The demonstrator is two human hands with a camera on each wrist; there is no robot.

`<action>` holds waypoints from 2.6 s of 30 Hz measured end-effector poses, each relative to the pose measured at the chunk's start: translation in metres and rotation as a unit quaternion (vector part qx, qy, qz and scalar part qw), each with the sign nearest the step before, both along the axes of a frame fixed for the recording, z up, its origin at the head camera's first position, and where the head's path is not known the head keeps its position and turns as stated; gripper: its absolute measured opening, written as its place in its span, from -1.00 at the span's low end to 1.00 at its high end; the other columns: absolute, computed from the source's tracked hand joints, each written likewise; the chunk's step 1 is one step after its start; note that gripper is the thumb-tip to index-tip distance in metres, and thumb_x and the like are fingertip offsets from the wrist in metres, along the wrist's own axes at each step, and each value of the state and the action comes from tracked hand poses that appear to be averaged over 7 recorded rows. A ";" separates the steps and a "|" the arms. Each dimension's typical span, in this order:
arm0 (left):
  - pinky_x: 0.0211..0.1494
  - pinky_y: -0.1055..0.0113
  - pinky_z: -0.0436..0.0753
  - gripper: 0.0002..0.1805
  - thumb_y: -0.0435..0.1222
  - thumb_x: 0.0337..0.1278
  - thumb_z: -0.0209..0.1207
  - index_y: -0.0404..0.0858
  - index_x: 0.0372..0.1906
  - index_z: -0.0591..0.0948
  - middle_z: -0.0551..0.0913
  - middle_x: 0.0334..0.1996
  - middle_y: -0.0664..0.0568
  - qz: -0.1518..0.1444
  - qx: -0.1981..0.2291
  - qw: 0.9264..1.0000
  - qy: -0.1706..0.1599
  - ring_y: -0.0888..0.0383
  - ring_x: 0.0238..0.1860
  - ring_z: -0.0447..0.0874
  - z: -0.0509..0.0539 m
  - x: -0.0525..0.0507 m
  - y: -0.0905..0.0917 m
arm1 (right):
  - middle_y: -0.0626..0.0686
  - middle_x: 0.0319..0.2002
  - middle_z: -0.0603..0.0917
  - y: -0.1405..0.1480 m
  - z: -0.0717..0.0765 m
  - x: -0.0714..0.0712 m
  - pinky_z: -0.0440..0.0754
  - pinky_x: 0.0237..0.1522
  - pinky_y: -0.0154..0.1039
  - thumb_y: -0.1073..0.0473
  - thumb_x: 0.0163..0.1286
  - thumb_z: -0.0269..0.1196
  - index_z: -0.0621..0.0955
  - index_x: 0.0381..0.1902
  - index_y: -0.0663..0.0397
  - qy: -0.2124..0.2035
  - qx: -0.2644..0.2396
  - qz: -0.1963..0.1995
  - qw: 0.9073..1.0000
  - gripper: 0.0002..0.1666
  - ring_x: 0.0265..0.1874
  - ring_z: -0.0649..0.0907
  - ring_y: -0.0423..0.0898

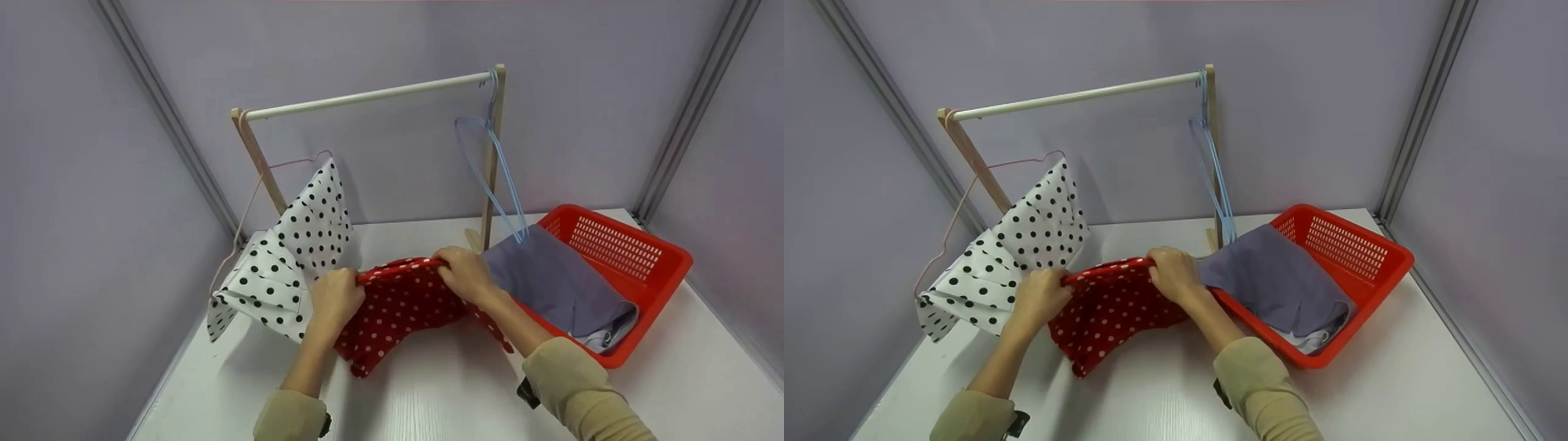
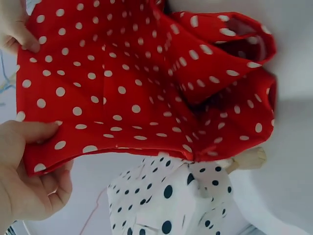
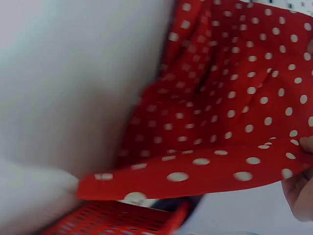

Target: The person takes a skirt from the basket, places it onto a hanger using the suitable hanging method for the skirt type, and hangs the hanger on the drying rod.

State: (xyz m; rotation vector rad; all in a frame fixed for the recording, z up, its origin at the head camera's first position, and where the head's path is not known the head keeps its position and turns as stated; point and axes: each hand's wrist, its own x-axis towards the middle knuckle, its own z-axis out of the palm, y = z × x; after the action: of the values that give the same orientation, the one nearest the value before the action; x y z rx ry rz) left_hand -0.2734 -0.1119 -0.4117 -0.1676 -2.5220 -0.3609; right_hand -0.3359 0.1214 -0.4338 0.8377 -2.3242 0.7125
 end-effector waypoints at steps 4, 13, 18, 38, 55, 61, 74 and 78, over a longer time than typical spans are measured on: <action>-0.67 0.16 0.38 -0.78 -0.50 -0.31 0.14 -0.24 -0.82 0.44 0.42 -0.82 -0.02 0.024 0.013 0.999 0.019 0.10 -0.76 0.25 0.011 -0.006 -0.006 | 0.08 -0.43 0.67 0.003 0.011 0.003 0.60 -0.35 -0.10 0.39 0.09 0.24 0.66 -0.39 0.18 0.004 0.018 -0.015 1.000 -0.89 -0.41 0.66 -0.01; -0.68 0.15 0.31 -0.85 -0.53 -0.34 0.11 -0.28 -0.77 0.55 0.43 -0.84 -0.03 0.052 0.018 0.994 0.089 0.07 -0.76 0.18 0.024 -0.019 -0.027 | 0.10 -0.47 0.68 0.040 -0.004 -0.008 0.49 -0.57 -0.11 0.35 0.07 0.21 0.70 -0.31 0.16 -0.133 0.078 -0.132 0.979 -0.80 -0.64 0.55 -0.04; -0.64 0.06 0.38 -0.85 -0.51 -0.32 0.11 -0.29 -0.77 0.53 0.48 -0.80 -0.10 0.074 0.045 0.993 0.082 -0.05 -0.76 0.29 0.027 -0.021 -0.034 | 0.09 -0.56 0.62 0.052 -0.005 -0.013 0.45 -0.61 -0.16 0.31 0.16 0.17 0.68 -0.36 0.21 -0.155 0.043 -0.145 0.976 -0.84 -0.68 0.48 -0.07; -0.59 0.16 0.34 -0.82 -0.50 -0.17 0.08 -0.26 -0.71 0.56 0.50 -0.72 -0.03 0.066 0.108 0.992 0.027 0.09 -0.66 0.22 0.036 -0.036 -0.017 | 0.07 -0.64 0.56 0.052 0.014 -0.005 0.45 -0.62 -0.12 0.23 0.21 0.20 0.57 -0.56 0.19 -0.116 0.041 -0.152 0.981 -0.81 -0.69 0.49 -0.04; -0.62 0.13 0.44 -0.87 -0.48 -0.30 0.15 -0.25 -0.66 0.67 0.57 -0.74 -0.03 0.002 0.012 0.999 0.042 0.06 -0.74 0.34 0.023 -0.038 0.029 | 0.16 -0.19 0.63 -0.011 0.027 0.017 0.57 -0.18 -0.10 0.12 0.21 0.29 0.53 0.04 0.23 -0.128 0.036 0.044 0.990 -0.52 -0.21 0.61 0.04; -0.60 0.11 0.47 -0.92 -0.44 -0.36 0.18 -0.24 -0.68 0.66 0.58 -0.74 -0.02 -0.030 0.012 0.997 0.070 0.01 -0.75 0.43 0.013 -0.030 0.042 | 0.11 -0.20 0.63 -0.036 0.017 0.021 0.56 -0.18 -0.10 0.24 0.19 0.29 0.56 -0.05 0.21 -0.110 0.019 0.066 0.992 -0.64 -0.22 0.61 0.02; -0.39 0.21 0.54 -0.89 -0.35 -0.12 0.31 -0.28 -0.40 0.67 0.68 -0.50 -0.01 -0.189 0.070 0.966 0.160 0.06 -0.47 0.61 -0.020 0.002 0.019 | 0.03 -0.34 0.68 -0.057 0.008 0.031 0.58 -0.32 -0.11 0.45 0.04 0.18 0.71 -0.29 0.12 -0.070 -0.052 -0.027 0.996 -0.71 -0.35 0.64 -0.03; -0.38 0.19 0.51 -0.84 -0.36 -0.17 0.34 -0.29 -0.38 0.66 0.65 -0.52 -0.02 -0.190 0.080 0.968 0.145 0.04 -0.49 0.57 -0.038 0.006 -0.001 | -0.02 -0.37 0.69 -0.059 0.018 0.041 0.57 -0.33 -0.12 0.42 0.08 0.19 0.74 -0.34 0.05 -0.057 -0.074 -0.061 0.994 -0.73 -0.34 0.66 -0.05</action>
State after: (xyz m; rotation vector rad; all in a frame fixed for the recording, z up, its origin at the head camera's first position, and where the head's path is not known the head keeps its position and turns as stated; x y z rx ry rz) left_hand -0.2676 -0.1133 -0.4499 -0.6006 -2.1541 -0.6389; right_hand -0.2949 0.0625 -0.4154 0.5976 -2.3649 0.8881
